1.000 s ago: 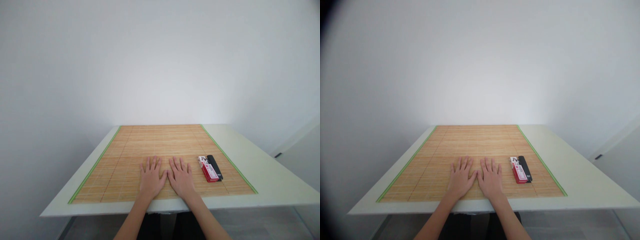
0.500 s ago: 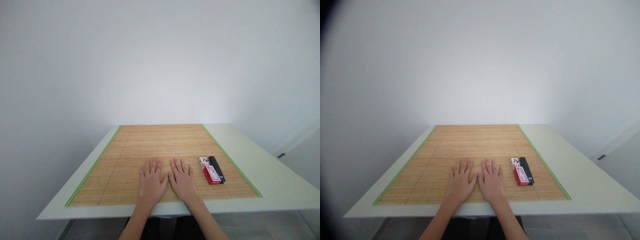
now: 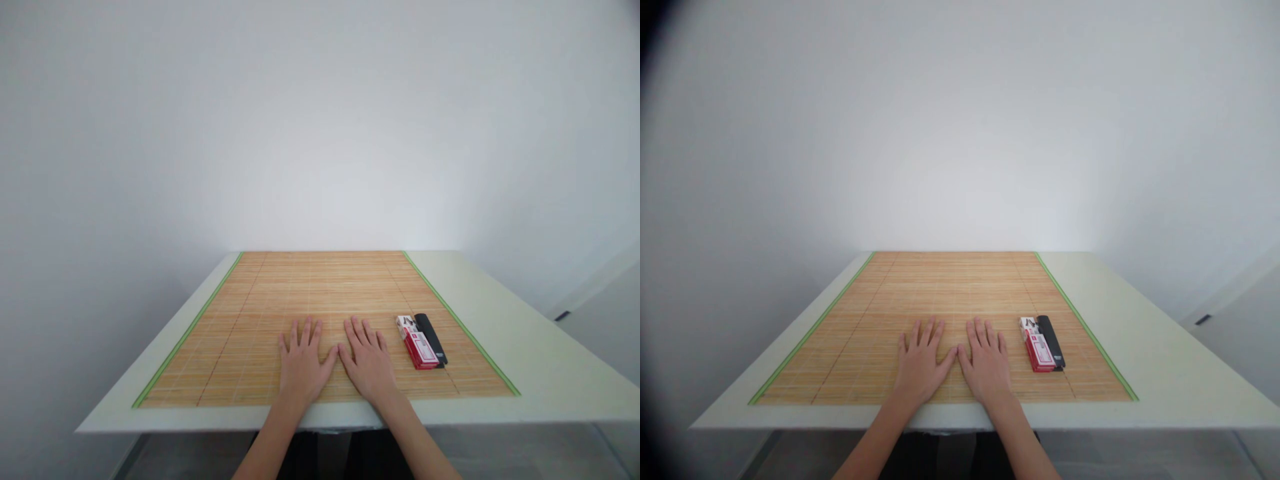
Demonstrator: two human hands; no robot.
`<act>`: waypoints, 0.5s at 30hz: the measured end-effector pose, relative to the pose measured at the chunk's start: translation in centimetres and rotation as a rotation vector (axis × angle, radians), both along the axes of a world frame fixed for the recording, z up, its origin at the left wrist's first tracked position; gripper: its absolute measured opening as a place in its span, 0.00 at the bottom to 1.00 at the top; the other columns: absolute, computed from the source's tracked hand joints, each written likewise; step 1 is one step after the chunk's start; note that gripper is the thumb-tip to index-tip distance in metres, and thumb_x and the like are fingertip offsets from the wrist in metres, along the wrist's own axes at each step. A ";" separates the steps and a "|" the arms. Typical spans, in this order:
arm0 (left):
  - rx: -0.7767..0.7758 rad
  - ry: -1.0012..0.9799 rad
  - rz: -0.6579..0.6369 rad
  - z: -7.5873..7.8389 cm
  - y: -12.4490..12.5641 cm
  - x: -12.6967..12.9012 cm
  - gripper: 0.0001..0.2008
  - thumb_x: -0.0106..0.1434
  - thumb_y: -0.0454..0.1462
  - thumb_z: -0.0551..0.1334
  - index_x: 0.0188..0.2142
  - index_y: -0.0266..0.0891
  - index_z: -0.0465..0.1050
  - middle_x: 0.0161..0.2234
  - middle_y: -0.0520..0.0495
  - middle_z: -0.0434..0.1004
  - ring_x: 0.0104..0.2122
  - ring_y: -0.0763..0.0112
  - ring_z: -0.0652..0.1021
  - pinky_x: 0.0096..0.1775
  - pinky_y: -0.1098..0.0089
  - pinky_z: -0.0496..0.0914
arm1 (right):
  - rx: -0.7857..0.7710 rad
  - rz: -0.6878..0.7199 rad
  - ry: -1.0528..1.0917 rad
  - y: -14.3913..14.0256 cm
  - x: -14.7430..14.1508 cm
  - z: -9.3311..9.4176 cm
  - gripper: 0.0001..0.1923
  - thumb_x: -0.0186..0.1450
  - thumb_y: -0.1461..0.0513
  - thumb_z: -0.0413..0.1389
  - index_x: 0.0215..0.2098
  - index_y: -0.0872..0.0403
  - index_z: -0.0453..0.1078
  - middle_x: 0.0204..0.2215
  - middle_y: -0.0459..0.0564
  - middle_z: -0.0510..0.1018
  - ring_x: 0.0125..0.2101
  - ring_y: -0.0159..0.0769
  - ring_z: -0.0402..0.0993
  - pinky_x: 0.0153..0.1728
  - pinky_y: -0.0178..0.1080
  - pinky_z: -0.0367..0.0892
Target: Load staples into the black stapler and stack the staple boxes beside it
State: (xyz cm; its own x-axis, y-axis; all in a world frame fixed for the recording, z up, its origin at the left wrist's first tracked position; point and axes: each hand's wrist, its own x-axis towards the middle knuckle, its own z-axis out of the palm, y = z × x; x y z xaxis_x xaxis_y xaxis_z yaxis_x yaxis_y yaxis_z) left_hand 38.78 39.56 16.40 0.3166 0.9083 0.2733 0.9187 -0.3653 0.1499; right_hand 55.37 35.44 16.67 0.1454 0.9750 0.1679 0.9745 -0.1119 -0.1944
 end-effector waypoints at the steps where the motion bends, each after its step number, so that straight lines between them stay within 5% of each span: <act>1: -0.002 -0.001 0.004 0.0 0.0 0.1 0.35 0.71 0.59 0.48 0.72 0.51 0.55 0.74 0.47 0.52 0.72 0.39 0.48 0.67 0.34 0.41 | 0.004 -0.001 -0.005 -0.1 0.0 -0.1 0.32 0.76 0.48 0.40 0.76 0.43 0.47 0.75 0.44 0.47 0.73 0.47 0.42 0.70 0.56 0.37; 6: -0.003 0.000 0.016 0.2 0.1 0.3 0.35 0.71 0.58 0.48 0.72 0.50 0.55 0.73 0.45 0.55 0.71 0.38 0.50 0.67 0.33 0.41 | 0.021 -0.048 -0.031 -0.1 -0.2 -0.4 0.34 0.75 0.46 0.42 0.76 0.44 0.46 0.75 0.44 0.45 0.74 0.53 0.35 0.69 0.61 0.31; 15: 0.004 0.012 -0.035 0.1 -0.1 0.0 0.36 0.71 0.60 0.48 0.73 0.50 0.53 0.75 0.47 0.46 0.73 0.39 0.43 0.66 0.32 0.36 | 0.007 -0.013 0.012 -0.7 1.1 0.0 0.36 0.75 0.44 0.43 0.76 0.43 0.43 0.74 0.42 0.48 0.74 0.51 0.39 0.70 0.60 0.31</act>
